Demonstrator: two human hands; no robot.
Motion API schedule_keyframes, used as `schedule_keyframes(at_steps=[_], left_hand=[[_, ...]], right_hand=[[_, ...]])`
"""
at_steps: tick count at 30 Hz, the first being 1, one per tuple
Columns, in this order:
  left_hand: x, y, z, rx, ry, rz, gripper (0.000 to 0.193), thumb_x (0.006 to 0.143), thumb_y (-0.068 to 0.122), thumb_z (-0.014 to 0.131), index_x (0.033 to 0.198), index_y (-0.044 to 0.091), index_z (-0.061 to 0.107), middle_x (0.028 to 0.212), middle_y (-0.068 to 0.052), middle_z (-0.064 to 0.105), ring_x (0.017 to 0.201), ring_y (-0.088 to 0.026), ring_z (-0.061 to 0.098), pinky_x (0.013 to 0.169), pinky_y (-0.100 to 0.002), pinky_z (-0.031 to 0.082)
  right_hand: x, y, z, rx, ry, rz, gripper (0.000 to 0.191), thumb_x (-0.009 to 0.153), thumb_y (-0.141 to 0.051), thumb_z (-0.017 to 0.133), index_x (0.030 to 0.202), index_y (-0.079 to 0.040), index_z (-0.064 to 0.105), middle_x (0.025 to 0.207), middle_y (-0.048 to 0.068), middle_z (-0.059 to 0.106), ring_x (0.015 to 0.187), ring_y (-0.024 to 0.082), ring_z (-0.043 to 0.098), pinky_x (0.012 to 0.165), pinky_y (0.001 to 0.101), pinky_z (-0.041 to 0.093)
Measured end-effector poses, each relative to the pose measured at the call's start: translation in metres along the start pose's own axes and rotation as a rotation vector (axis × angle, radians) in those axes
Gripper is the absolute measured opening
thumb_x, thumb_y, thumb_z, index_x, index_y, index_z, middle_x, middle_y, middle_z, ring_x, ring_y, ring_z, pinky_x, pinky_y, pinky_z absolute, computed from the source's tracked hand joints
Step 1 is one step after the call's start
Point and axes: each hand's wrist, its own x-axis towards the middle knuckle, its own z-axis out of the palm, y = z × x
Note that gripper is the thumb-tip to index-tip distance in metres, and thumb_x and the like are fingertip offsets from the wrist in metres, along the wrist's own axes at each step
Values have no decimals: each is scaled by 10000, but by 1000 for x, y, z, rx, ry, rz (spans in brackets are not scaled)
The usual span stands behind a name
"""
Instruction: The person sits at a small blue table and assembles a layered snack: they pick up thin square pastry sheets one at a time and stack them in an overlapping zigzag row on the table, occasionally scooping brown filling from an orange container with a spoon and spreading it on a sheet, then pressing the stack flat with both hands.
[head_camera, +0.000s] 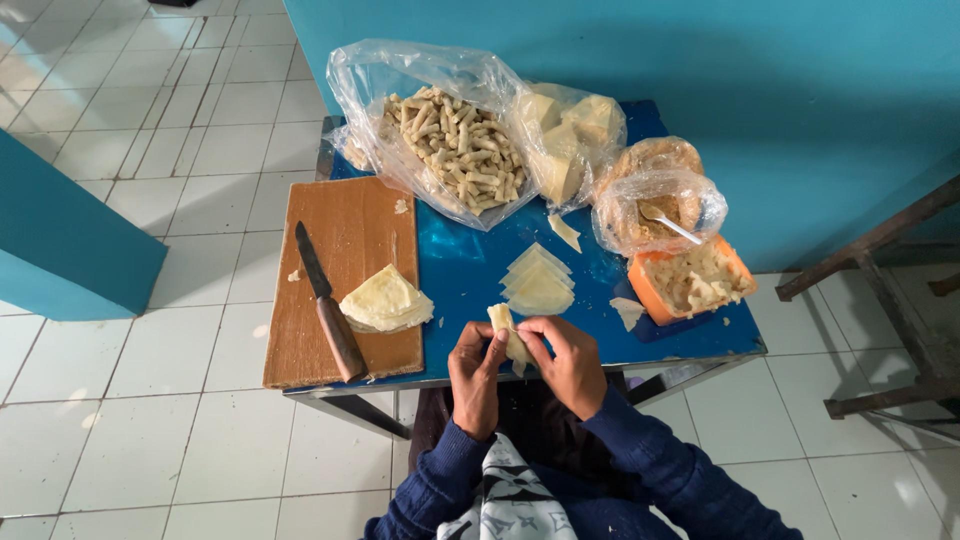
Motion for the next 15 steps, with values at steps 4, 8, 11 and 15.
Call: schedule_keyframes(at_steps=[4, 8, 11, 15], left_hand=[[-2, 1, -1, -40, -24, -34, 152, 1015, 181, 644, 972, 37, 619, 881, -15, 660, 808, -77, 601, 732, -252, 506], [0, 2, -5, -131, -20, -61, 181, 1041, 209, 584, 989, 36, 588, 938, -42, 681, 856, -110, 655, 783, -288, 560], [0, 4, -9, -191, 10, -39, 171, 1070, 217, 551, 1033, 50, 549, 993, -50, 668, 902, -108, 637, 818, -301, 555], [-1, 7, -16, -242, 40, -30, 148, 1070, 214, 529, 1038, 69, 526, 1002, -70, 682, 916, -136, 657, 845, -329, 569]], right_hand=[[-8, 31, 8, 315, -80, 300, 106, 996, -144, 685, 1009, -38, 683, 879, 56, 713, 750, 163, 687, 629, 313, 530], [-11, 68, 16, 968, -140, 714, 93, 1007, -147, 638, 1035, -61, 660, 894, 11, 658, 805, 113, 617, 703, 280, 502], [-6, 86, 11, 1234, -86, 848, 95, 976, -138, 617, 1043, -71, 627, 977, -1, 683, 887, 111, 662, 805, 277, 545], [9, 93, -14, 852, -12, 591, 71, 1024, -132, 615, 1053, -69, 630, 1017, -7, 671, 958, 85, 653, 857, 260, 547]])
